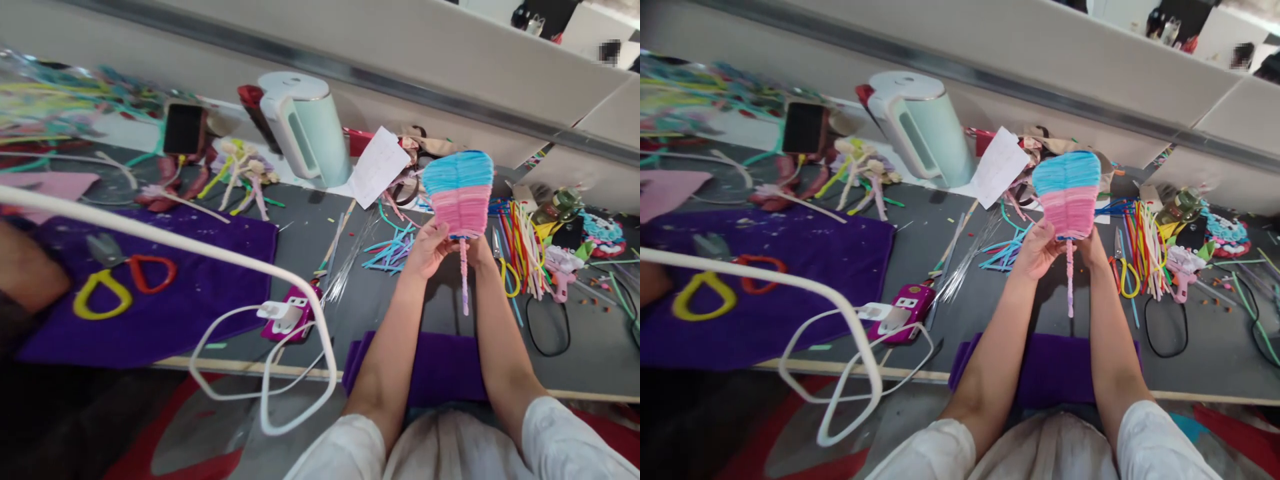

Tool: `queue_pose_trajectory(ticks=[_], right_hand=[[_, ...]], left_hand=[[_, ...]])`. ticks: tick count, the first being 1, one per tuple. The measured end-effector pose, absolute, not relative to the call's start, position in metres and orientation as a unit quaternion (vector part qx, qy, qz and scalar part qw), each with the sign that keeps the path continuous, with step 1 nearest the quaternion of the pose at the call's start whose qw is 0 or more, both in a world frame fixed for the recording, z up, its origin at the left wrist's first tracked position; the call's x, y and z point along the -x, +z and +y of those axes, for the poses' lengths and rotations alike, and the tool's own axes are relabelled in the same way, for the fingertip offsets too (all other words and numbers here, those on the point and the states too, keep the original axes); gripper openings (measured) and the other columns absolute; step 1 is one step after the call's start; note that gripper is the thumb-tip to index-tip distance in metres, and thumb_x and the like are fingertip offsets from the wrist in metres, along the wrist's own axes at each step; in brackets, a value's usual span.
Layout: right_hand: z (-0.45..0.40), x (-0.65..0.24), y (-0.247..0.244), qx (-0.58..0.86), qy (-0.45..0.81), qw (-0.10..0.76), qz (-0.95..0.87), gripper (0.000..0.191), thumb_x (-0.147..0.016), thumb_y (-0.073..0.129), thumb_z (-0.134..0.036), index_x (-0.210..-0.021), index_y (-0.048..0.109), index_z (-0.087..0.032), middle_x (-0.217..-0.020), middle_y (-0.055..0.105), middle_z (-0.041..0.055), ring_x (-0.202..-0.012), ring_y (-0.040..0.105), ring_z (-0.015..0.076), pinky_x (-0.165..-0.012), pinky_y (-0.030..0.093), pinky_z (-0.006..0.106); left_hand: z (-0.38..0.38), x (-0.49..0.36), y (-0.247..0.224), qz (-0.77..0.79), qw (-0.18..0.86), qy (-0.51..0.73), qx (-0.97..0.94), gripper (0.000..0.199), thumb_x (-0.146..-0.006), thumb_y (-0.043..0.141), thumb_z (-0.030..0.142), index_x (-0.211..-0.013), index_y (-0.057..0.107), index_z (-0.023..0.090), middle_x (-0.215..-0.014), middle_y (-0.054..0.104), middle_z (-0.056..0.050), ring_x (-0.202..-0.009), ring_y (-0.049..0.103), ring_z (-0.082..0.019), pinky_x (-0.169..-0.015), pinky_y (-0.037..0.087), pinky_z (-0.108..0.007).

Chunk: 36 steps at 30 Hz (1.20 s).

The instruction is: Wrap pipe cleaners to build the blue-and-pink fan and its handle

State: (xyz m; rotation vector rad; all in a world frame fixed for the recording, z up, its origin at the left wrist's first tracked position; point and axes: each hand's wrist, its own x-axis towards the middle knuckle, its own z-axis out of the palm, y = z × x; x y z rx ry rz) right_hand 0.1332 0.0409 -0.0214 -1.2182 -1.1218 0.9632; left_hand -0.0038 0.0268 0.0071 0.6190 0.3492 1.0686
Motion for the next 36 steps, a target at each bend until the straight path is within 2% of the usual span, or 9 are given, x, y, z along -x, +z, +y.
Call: queue_pose_trajectory(ticks=[4,7,10,13,17,21,26,31,36], right_hand=[[0.036,-0.152,-0.026,0.543,0.347,0.662,-0.382,0.010,-0.064,0.063,-0.024,-0.073,0.065,-0.018,-0.057,0.056,-0.0047,-0.049,0.048,0.0083,-0.046,0.042,0.022],[0.026,-0.164,-0.025,0.491,0.372,0.729,-0.297,0.018,-0.065,0.067,-0.025,-0.081,0.066,-0.019,-0.068,0.061,-0.0033,-0.054,0.051,0.0072,-0.053,0.047,0.021],[0.008,-0.177,-0.024,0.426,0.423,0.756,-0.262,0.026,-0.065,0.075,-0.027,-0.089,0.066,-0.020,-0.076,0.062,-0.0026,-0.062,0.055,0.0067,-0.059,0.051,0.020],[-0.007,-0.187,-0.028,0.365,0.463,0.777,-0.219,0.021,-0.069,0.075,-0.032,-0.084,0.064,-0.021,-0.068,0.056,-0.0053,-0.053,0.046,0.0031,-0.045,0.041,0.012],[-0.009,-0.184,-0.034,0.352,0.506,0.762,-0.199,0.019,-0.075,0.072,-0.036,-0.080,0.060,-0.022,-0.060,0.047,-0.0074,-0.044,0.034,0.0028,-0.035,0.028,0.012],[-0.001,-0.163,-0.037,0.397,0.538,0.712,-0.214,0.024,-0.071,0.074,-0.038,-0.075,0.058,-0.021,-0.062,0.052,-0.0055,-0.051,0.044,0.0050,-0.038,0.031,0.015],[0.004,-0.149,-0.039,0.409,0.554,0.695,-0.209,0.033,-0.061,0.079,-0.039,-0.070,0.053,-0.020,-0.083,0.066,-0.0025,-0.055,0.047,0.0047,-0.038,0.029,0.015],[0.007,-0.149,-0.041,0.421,0.505,0.718,-0.230,0.030,-0.063,0.079,-0.039,-0.068,0.057,-0.019,-0.056,0.051,-0.0062,-0.049,0.043,0.0050,-0.040,0.033,0.015],[0.008,-0.157,-0.044,0.426,0.451,0.748,-0.237,0.029,-0.066,0.077,-0.040,-0.069,0.056,-0.019,-0.055,0.045,-0.0076,-0.047,0.040,0.0045,-0.043,0.035,0.017]], left_hand=[[0.033,0.012,0.005,0.184,0.767,0.518,-0.329,0.049,-0.062,0.083,0.036,-0.103,0.062,0.020,-0.089,0.069,-0.003,-0.072,0.066,-0.015,-0.069,0.058,-0.030],[0.041,0.014,-0.001,0.201,0.736,0.546,-0.346,0.046,-0.063,0.082,0.036,-0.101,0.063,0.019,-0.089,0.069,-0.003,-0.073,0.066,-0.014,-0.067,0.057,-0.027],[0.049,0.014,-0.009,0.221,0.718,0.550,-0.364,0.042,-0.064,0.081,0.033,-0.099,0.063,0.018,-0.091,0.070,-0.004,-0.076,0.066,-0.015,-0.068,0.058,-0.029],[0.055,0.011,-0.018,0.243,0.708,0.549,-0.372,0.042,-0.062,0.082,0.031,-0.098,0.063,0.019,-0.093,0.070,-0.003,-0.077,0.066,-0.015,-0.068,0.058,-0.029],[0.058,0.005,-0.030,0.268,0.698,0.548,-0.376,0.044,-0.061,0.082,0.029,-0.100,0.063,0.019,-0.096,0.070,-0.004,-0.079,0.066,-0.015,-0.069,0.057,-0.029],[0.058,0.000,-0.038,0.284,0.708,0.537,-0.361,0.046,-0.062,0.081,0.027,-0.104,0.063,0.020,-0.096,0.070,-0.003,-0.077,0.067,-0.015,-0.067,0.057,-0.029],[0.055,-0.006,-0.039,0.306,0.728,0.501,-0.355,0.039,-0.062,0.080,0.026,-0.097,0.065,0.018,-0.087,0.070,-0.002,-0.069,0.065,-0.013,-0.062,0.056,-0.026],[0.047,-0.018,-0.040,0.315,0.741,0.471,-0.360,0.037,-0.064,0.080,0.033,-0.094,0.066,0.018,-0.087,0.071,-0.002,-0.072,0.066,-0.014,-0.065,0.056,-0.027],[0.041,-0.017,-0.040,0.292,0.778,0.374,-0.411,0.041,-0.068,0.078,0.041,-0.098,0.067,0.015,-0.092,0.071,-0.008,-0.076,0.068,-0.018,-0.064,0.057,-0.031]])
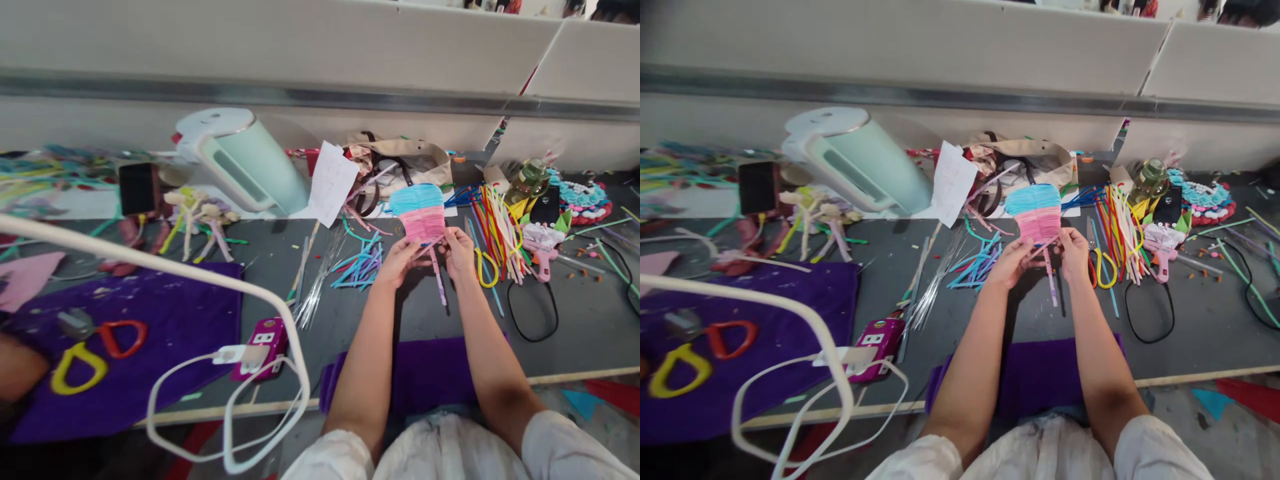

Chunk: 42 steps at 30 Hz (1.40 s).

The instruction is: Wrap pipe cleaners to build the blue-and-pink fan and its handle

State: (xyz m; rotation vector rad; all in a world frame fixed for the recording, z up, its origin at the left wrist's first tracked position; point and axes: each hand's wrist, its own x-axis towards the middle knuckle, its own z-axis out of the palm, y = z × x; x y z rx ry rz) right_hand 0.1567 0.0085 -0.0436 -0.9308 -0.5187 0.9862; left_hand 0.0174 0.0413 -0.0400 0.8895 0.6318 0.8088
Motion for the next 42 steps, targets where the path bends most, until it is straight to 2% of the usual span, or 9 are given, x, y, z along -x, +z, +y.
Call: queue_pose_trajectory(ticks=[4,8,13,17,20,25,31,37,42], right_hand=[[0.008,-0.162,-0.041,0.432,0.421,0.759,-0.245,0.030,-0.067,0.076,-0.041,-0.069,0.056,-0.020,-0.057,0.045,-0.0073,-0.048,0.039,0.0046,-0.043,0.035,0.017],[0.008,-0.162,-0.037,0.436,0.409,0.763,-0.244,0.029,-0.067,0.075,-0.042,-0.071,0.056,-0.020,-0.060,0.049,-0.0063,-0.050,0.041,0.0055,-0.042,0.034,0.017],[0.004,-0.177,-0.036,0.423,0.393,0.800,-0.164,0.033,-0.071,0.071,-0.047,-0.072,0.052,-0.020,-0.079,0.064,-0.0017,-0.049,0.041,0.0039,-0.039,0.030,0.016],[-0.001,-0.186,-0.030,0.387,0.476,0.765,-0.196,0.031,-0.070,0.073,-0.044,-0.078,0.054,-0.021,-0.058,0.052,-0.0070,-0.041,0.033,0.0034,-0.035,0.023,0.016],[-0.003,-0.177,-0.026,0.388,0.510,0.726,-0.249,0.031,-0.068,0.076,-0.038,-0.088,0.058,-0.022,-0.053,0.048,-0.0092,-0.039,0.031,0.0035,-0.035,0.021,0.015],[-0.004,-0.154,-0.026,0.396,0.551,0.687,-0.261,0.023,-0.070,0.074,-0.036,-0.078,0.060,-0.019,-0.062,0.058,-0.0038,-0.046,0.043,0.0042,-0.037,0.031,0.015],[-0.007,-0.145,-0.025,0.376,0.603,0.656,-0.256,0.036,-0.066,0.076,-0.023,-0.100,0.063,-0.022,-0.081,0.069,-0.0009,-0.062,0.059,0.0080,-0.045,0.042,0.015],[-0.003,-0.147,-0.029,0.367,0.580,0.691,-0.228,0.025,-0.069,0.076,-0.028,-0.091,0.066,-0.021,-0.080,0.068,-0.0014,-0.064,0.059,0.0075,-0.051,0.048,0.016],[-0.002,-0.145,-0.033,0.413,0.556,0.672,-0.261,0.025,-0.066,0.078,-0.032,-0.083,0.067,-0.018,-0.071,0.065,-0.0011,-0.056,0.054,0.0067,-0.043,0.041,0.015]], left_hand=[[0.038,-0.019,-0.040,0.287,0.789,0.302,-0.451,0.038,-0.063,0.082,0.032,-0.094,0.068,0.012,-0.086,0.071,-0.009,-0.070,0.067,-0.017,-0.065,0.055,-0.030],[0.034,-0.029,-0.042,0.306,0.778,0.343,-0.428,0.037,-0.057,0.085,0.026,-0.085,0.067,0.012,-0.077,0.069,-0.004,-0.062,0.064,-0.013,-0.062,0.054,-0.027],[0.038,-0.030,-0.042,0.336,0.754,0.400,-0.398,0.045,-0.055,0.085,0.025,-0.096,0.067,0.013,-0.075,0.068,-0.002,-0.061,0.064,-0.012,-0.060,0.054,-0.025],[0.046,-0.021,-0.044,0.349,0.727,0.461,-0.370,0.047,-0.059,0.082,0.027,-0.102,0.067,0.016,-0.079,0.067,0.000,-0.063,0.063,-0.011,-0.063,0.055,-0.027],[0.051,-0.016,-0.045,0.353,0.709,0.493,-0.359,0.046,-0.061,0.081,0.028,-0.104,0.066,0.018,-0.082,0.067,0.000,-0.066,0.064,-0.010,-0.065,0.056,-0.027],[0.054,-0.014,-0.046,0.348,0.696,0.531,-0.336,0.046,-0.060,0.082,0.028,-0.102,0.066,0.019,-0.082,0.067,0.000,-0.067,0.063,-0.010,-0.066,0.055,-0.026],[0.054,-0.015,-0.048,0.354,0.693,0.544,-0.314,0.045,-0.059,0.082,0.031,-0.099,0.066,0.019,-0.081,0.067,0.000,-0.067,0.064,-0.010,-0.067,0.053,-0.025],[0.056,-0.016,-0.050,0.363,0.687,0.554,-0.300,0.046,-0.057,0.083,0.030,-0.098,0.067,0.018,-0.080,0.066,0.001,-0.067,0.063,-0.010,-0.065,0.052,-0.025],[0.055,-0.017,-0.048,0.364,0.678,0.560,-0.307,0.047,-0.055,0.084,0.031,-0.097,0.068,0.019,-0.081,0.067,0.000,-0.068,0.064,-0.012,-0.064,0.052,-0.025]])
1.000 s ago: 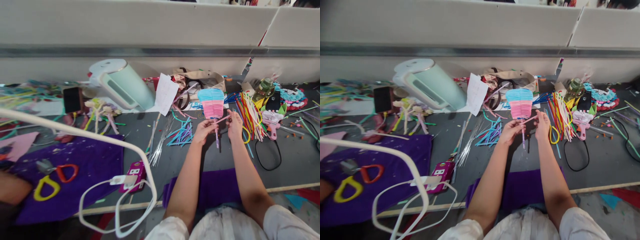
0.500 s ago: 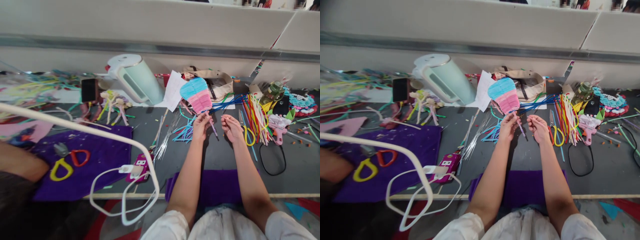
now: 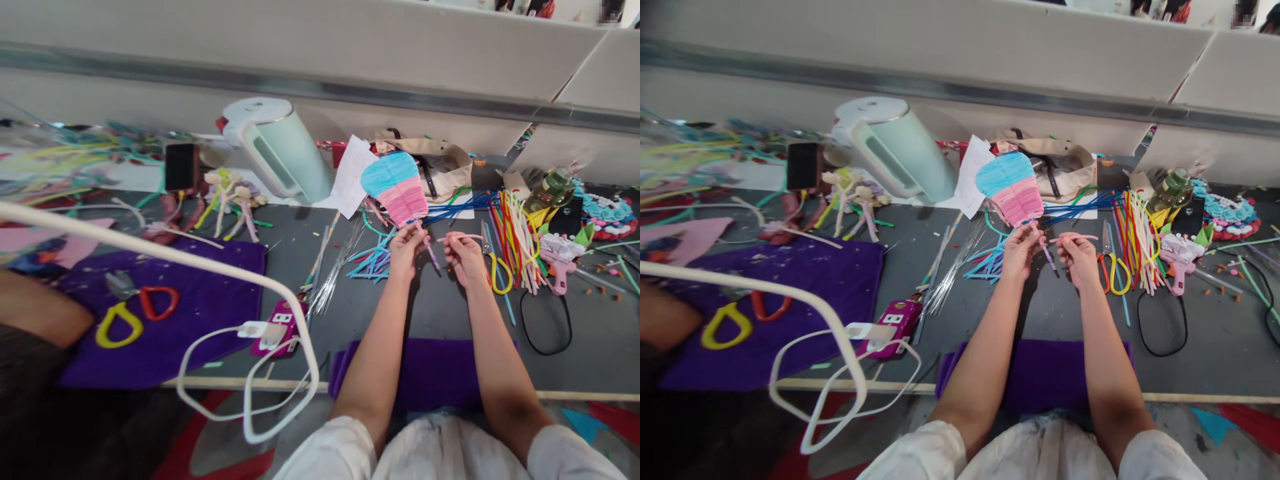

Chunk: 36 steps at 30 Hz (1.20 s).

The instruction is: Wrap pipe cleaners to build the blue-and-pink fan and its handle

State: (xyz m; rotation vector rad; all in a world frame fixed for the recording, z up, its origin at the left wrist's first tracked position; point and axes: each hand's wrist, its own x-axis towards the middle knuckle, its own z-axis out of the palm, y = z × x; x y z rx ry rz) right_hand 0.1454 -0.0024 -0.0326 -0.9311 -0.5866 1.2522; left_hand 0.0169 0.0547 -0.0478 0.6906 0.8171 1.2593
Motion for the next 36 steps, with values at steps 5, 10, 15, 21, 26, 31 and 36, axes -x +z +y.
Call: queue_pose_trajectory(ticks=[5,10,15,21,26,31,36], right_hand=[[-0.002,-0.135,-0.039,0.467,0.484,0.653,-0.348,0.023,-0.068,0.076,-0.035,-0.080,0.067,-0.018,-0.068,0.062,-0.0015,-0.056,0.050,0.0073,-0.044,0.037,0.017],[0.000,-0.129,-0.042,0.500,0.430,0.646,-0.384,0.021,-0.070,0.073,-0.035,-0.079,0.063,-0.019,-0.066,0.058,-0.0038,-0.054,0.047,0.0077,-0.050,0.037,0.020],[0.000,-0.129,-0.041,0.538,0.356,0.642,-0.415,0.019,-0.072,0.070,-0.035,-0.078,0.060,-0.019,-0.068,0.058,-0.0028,-0.057,0.050,0.0099,-0.056,0.040,0.023],[0.000,-0.132,-0.040,0.558,0.313,0.632,-0.437,0.014,-0.075,0.068,-0.032,-0.079,0.060,-0.020,-0.070,0.059,-0.0019,-0.062,0.052,0.0116,-0.059,0.042,0.024],[-0.001,-0.135,-0.038,0.557,0.301,0.632,-0.447,0.012,-0.076,0.067,-0.031,-0.080,0.060,-0.021,-0.071,0.059,-0.0017,-0.063,0.054,0.0122,-0.061,0.043,0.025],[0.000,-0.138,-0.040,0.543,0.311,0.643,-0.441,0.010,-0.075,0.068,-0.030,-0.078,0.063,-0.020,-0.075,0.062,-0.0004,-0.065,0.055,0.0125,-0.062,0.044,0.025],[0.001,-0.138,-0.042,0.521,0.356,0.661,-0.407,0.011,-0.073,0.069,-0.029,-0.075,0.065,-0.020,-0.076,0.063,0.0000,-0.065,0.055,0.0116,-0.060,0.044,0.024]], left_hand=[[0.053,-0.018,-0.046,0.362,0.667,0.569,-0.317,0.047,-0.056,0.084,0.033,-0.098,0.068,0.019,-0.085,0.068,-0.001,-0.069,0.064,-0.012,-0.065,0.052,-0.027],[0.049,-0.021,-0.042,0.361,0.664,0.570,-0.322,0.047,-0.057,0.083,0.032,-0.099,0.068,0.018,-0.085,0.069,-0.003,-0.072,0.064,-0.014,-0.067,0.053,-0.029],[0.047,-0.023,-0.039,0.356,0.666,0.568,-0.328,0.046,-0.057,0.083,0.031,-0.099,0.068,0.018,-0.085,0.069,-0.003,-0.076,0.064,-0.016,-0.065,0.054,-0.028],[0.049,-0.018,-0.040,0.336,0.677,0.523,-0.394,0.054,-0.058,0.082,0.027,-0.109,0.066,0.020,-0.078,0.062,0.001,-0.068,0.060,-0.012,-0.057,0.050,-0.023],[0.050,-0.013,-0.039,0.312,0.699,0.481,-0.429,0.070,-0.056,0.082,0.021,-0.122,0.059,0.021,-0.076,0.061,0.003,-0.066,0.060,-0.011,-0.062,0.052,-0.025],[0.049,-0.013,-0.040,0.304,0.697,0.476,-0.442,0.070,-0.058,0.080,0.019,-0.124,0.056,0.021,-0.075,0.063,0.002,-0.067,0.061,-0.012,-0.067,0.053,-0.027],[0.050,-0.013,-0.042,0.299,0.695,0.474,-0.450,0.073,-0.058,0.081,0.020,-0.126,0.055,0.020,-0.075,0.064,0.002,-0.068,0.061,-0.012,-0.069,0.052,-0.028]])
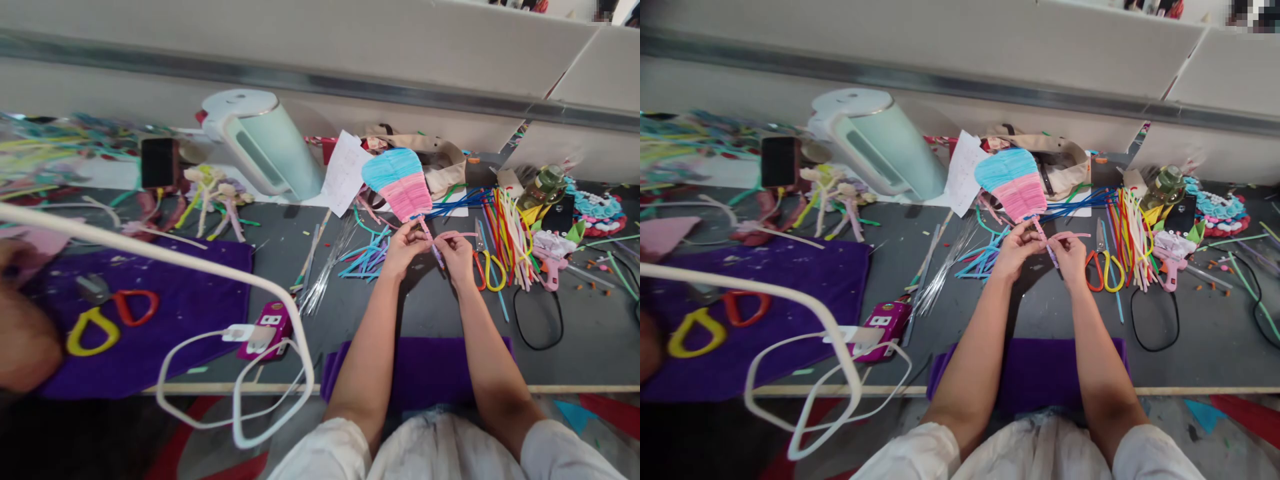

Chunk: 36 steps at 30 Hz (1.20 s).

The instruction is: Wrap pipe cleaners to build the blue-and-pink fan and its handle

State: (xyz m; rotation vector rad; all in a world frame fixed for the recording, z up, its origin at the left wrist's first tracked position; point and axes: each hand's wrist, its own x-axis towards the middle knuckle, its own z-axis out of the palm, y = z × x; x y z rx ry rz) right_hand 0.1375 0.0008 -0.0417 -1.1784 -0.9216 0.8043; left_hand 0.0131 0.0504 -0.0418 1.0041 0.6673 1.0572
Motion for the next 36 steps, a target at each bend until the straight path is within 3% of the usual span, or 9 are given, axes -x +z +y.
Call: queue_pose_trajectory(ticks=[11,17,28,36], right_hand=[[0.000,-0.139,-0.041,0.500,0.414,0.670,-0.360,0.017,-0.067,0.075,-0.032,-0.071,0.067,-0.019,-0.069,0.063,-0.0005,-0.060,0.054,0.0102,-0.052,0.043,0.021],[-0.001,-0.138,-0.039,0.483,0.498,0.665,-0.276,0.028,-0.059,0.081,-0.036,-0.073,0.066,-0.017,-0.060,0.060,-0.0036,-0.050,0.050,0.0065,-0.047,0.040,0.019],[-0.002,-0.139,-0.035,0.417,0.622,0.637,-0.183,0.027,-0.057,0.082,-0.030,-0.071,0.064,-0.016,-0.053,0.058,-0.0035,-0.045,0.048,0.0050,-0.041,0.042,0.015],[-0.005,-0.135,-0.029,0.461,0.569,0.642,-0.226,0.030,-0.061,0.080,-0.037,-0.072,0.061,-0.016,-0.059,0.061,-0.0026,-0.047,0.052,0.0056,-0.040,0.041,0.015]], left_hand=[[0.050,-0.011,-0.040,0.285,0.708,0.463,-0.450,0.071,-0.059,0.078,0.016,-0.127,0.055,0.020,-0.077,0.065,0.001,-0.070,0.062,-0.013,-0.073,0.052,-0.029],[0.050,-0.013,-0.041,0.261,0.706,0.478,-0.453,0.071,-0.059,0.081,0.016,-0.125,0.055,0.020,-0.079,0.067,0.000,-0.072,0.063,-0.013,-0.073,0.050,-0.027],[0.046,-0.020,-0.040,0.224,0.666,0.537,-0.466,0.062,-0.060,0.083,0.018,-0.118,0.061,0.021,-0.075,0.065,0.002,-0.070,0.061,-0.010,-0.072,0.048,-0.024],[0.047,-0.018,-0.040,0.261,0.649,0.528,-0.482,0.060,-0.061,0.082,0.020,-0.118,0.062,0.020,-0.079,0.066,0.000,-0.069,0.060,-0.010,-0.070,0.047,-0.023]])
